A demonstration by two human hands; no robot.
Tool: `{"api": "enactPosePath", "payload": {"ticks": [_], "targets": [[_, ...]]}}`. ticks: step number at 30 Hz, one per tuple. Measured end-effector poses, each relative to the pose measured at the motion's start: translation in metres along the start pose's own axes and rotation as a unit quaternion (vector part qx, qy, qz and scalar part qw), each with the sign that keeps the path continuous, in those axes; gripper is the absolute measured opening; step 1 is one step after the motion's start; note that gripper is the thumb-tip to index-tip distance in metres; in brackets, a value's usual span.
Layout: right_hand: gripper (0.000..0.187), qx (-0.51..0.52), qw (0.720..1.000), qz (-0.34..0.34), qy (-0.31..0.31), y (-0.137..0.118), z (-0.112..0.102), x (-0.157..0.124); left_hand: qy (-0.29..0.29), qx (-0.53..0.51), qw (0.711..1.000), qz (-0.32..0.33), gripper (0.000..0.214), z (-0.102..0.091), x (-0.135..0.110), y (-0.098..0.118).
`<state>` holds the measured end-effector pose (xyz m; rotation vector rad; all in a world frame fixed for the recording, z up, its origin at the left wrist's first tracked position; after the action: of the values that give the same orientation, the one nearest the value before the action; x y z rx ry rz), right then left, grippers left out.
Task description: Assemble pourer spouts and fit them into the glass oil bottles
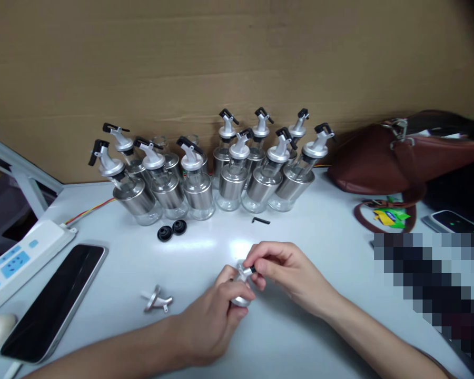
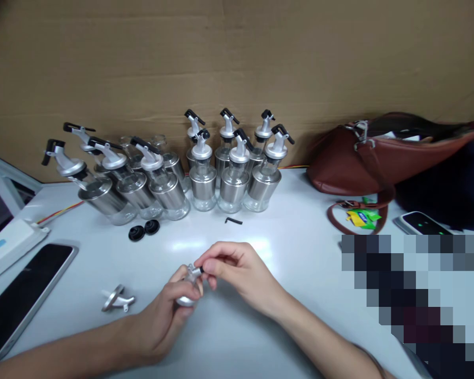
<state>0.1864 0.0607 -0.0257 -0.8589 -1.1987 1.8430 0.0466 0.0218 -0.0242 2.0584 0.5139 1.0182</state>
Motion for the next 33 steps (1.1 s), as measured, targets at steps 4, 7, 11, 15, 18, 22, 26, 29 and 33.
{"api": "enactPosePath", "payload": {"ticks": [4,7,11,15,18,22,26,29,33], "targets": [[0.023,0.087,0.994,0.051,-0.045,0.005,0.006,-0.002,0.005,0.01,1.0,0.009,0.023,-0.001,0.0,0.001],[0.031,0.131,0.984,0.087,-0.079,0.007,0.007,-0.003,-0.002,0.0,1.0,0.014,0.024,-0.002,0.0,0.002],[0.034,0.122,0.977,0.101,-0.142,0.007,0.008,-0.006,-0.021,-0.025,0.999,0.017,0.027,0.0,-0.002,0.001],[0.029,0.108,0.973,0.071,-0.191,0.003,0.014,-0.007,-0.025,0.008,0.999,0.021,0.026,0.002,-0.007,0.0],[0.029,0.107,0.975,0.065,-0.185,0.001,0.016,-0.006,-0.022,0.039,0.999,0.005,0.025,0.002,-0.009,-0.001],[0.033,0.085,0.986,0.06,-0.129,0.004,0.013,-0.004,-0.014,0.045,0.999,-0.023,0.025,0.003,-0.005,0.001],[0.036,0.017,0.995,0.042,-0.091,0.005,0.007,-0.003,-0.044,0.127,0.981,-0.137,0.023,0.003,0.0,0.005],[0.035,-0.01,0.996,0.045,-0.08,0.004,0.005,-0.004,-0.115,0.212,0.95,-0.199,0.04,-0.011,0.007,0.011],[0.036,-0.035,0.998,0.036,-0.05,-0.002,0.002,-0.004,-0.175,0.374,0.891,-0.191,0.037,-0.052,0.025,0.012]]}}
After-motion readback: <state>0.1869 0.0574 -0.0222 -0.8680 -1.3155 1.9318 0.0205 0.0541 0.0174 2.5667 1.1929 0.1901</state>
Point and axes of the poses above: each hand's wrist, its own x-axis towards the middle knuckle, its own z-axis out of the palm, y = z × x, the point moved 4 cm from there along x, towards the middle knuckle, and after that the axes turned 3 degrees about -x, right-handed, at the moved point
